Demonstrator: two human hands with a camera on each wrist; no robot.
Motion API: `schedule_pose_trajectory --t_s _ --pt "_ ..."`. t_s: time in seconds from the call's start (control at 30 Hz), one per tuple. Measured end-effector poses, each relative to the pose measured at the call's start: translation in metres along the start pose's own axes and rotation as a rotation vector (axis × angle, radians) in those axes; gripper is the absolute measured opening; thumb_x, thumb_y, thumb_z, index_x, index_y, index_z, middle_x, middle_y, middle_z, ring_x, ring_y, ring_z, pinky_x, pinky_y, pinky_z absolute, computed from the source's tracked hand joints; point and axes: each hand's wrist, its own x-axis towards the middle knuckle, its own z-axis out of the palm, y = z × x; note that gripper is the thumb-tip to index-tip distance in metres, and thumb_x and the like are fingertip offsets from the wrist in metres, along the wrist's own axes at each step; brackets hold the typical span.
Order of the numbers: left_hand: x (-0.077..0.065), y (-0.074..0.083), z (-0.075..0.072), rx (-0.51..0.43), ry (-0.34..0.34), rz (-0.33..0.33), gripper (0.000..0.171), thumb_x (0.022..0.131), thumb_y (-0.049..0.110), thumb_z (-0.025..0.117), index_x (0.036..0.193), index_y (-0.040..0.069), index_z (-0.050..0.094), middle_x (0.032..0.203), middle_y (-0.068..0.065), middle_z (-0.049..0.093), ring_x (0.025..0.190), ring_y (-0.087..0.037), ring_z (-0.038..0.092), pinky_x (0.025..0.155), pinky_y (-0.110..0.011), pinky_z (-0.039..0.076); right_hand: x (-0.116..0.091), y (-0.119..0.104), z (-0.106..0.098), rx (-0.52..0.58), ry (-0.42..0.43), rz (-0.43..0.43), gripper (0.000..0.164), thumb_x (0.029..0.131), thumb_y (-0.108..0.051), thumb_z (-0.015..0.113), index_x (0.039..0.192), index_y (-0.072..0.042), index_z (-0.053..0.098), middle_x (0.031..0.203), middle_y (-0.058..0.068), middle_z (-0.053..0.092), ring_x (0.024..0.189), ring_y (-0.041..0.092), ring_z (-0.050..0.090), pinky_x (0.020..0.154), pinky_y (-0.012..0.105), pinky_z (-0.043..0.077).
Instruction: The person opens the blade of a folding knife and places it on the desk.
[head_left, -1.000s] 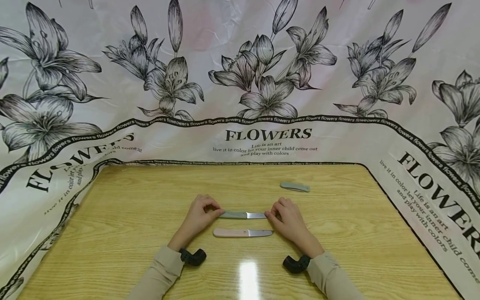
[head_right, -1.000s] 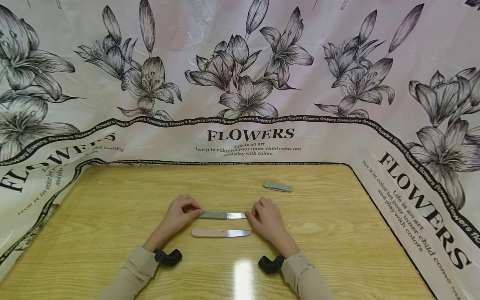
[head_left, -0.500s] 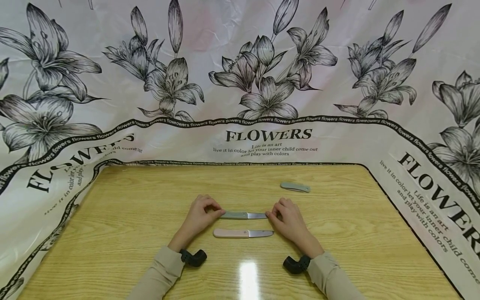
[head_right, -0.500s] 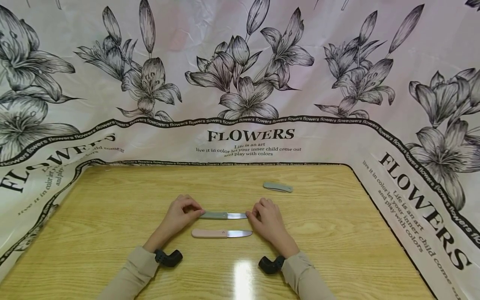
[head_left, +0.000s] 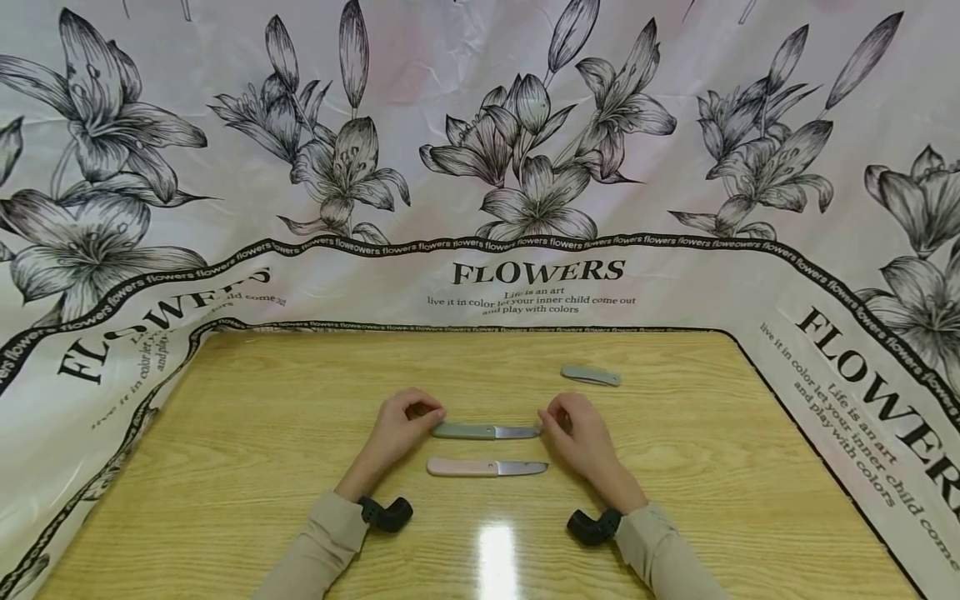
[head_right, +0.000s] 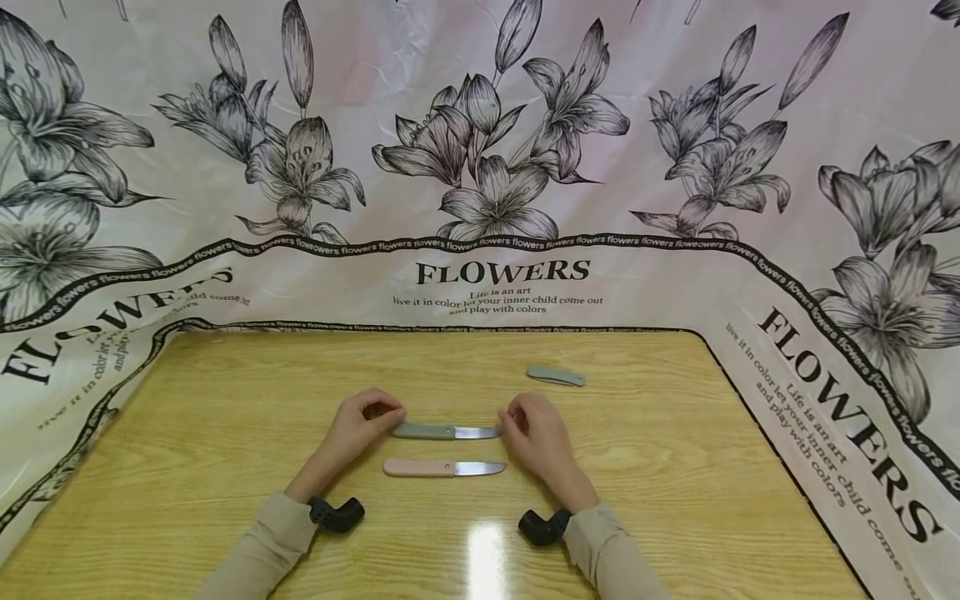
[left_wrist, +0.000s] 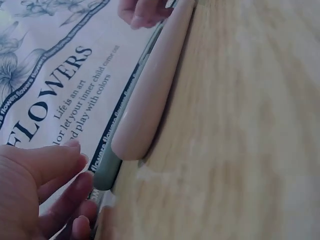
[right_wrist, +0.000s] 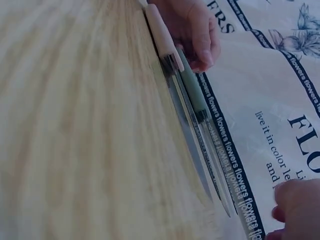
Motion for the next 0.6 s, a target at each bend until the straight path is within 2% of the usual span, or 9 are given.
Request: schedule_pose_trajectory --t_s 0.17,0.27,0.43,0.6 --pt "0.013 0.007 0.0 0.027 -0.083 -0.023 0.005 0.092 0.014 0.073 0.097 0.012 0.074 0.087 0.001 0.067 0.076 -0.017 0.058 0.068 -0.028 0.05 0.004 0.009 -0.002 -0.01 0.131 -0.042 0.016 0.083 0.0 0.075 0.083 -0.008 0.061 0.075 0.002 0.055 0.065 0.014 0.045 0.055 0.027 0.038" --pt "0.024 0.015 0.002 0.077 -0.163 0.018 0.008 0.094 0.013 0.07 0.1 0.009 0.073 0.092 0.001 0.067 0.082 -0.017 0.06 0.073 -0.031 0.052 0.007 0.016 -0.005 -0.006 0.191 -0.057 0.016 0.082 0.004 0.074 0.083 -0.007 0.062 0.076 0.004 0.057 0.066 0.016 0.046 0.056 0.027 0.038" --pt "0.048 0.037 0.009 0.124 -0.26 0.072 0.012 0.096 0.008 0.065 0.105 0.002 0.07 0.099 -0.004 0.067 0.09 -0.022 0.062 0.077 -0.035 0.054 0.014 0.027 -0.01 0.035 0.241 -0.071 0.014 0.083 0.008 0.072 0.085 -0.003 0.063 0.077 0.008 0.059 0.067 0.024 0.05 0.06 0.028 0.038" --pt "0.069 0.055 0.022 0.14 -0.301 0.088 0.015 0.098 0.006 0.062 0.11 0.0 0.068 0.105 -0.007 0.066 0.095 -0.024 0.061 0.077 -0.034 0.053 0.019 0.039 -0.015 0.059 0.261 -0.067 0.01 0.084 0.008 0.071 0.088 0.001 0.064 0.08 0.012 0.061 0.07 0.028 0.051 0.062 0.032 0.04"
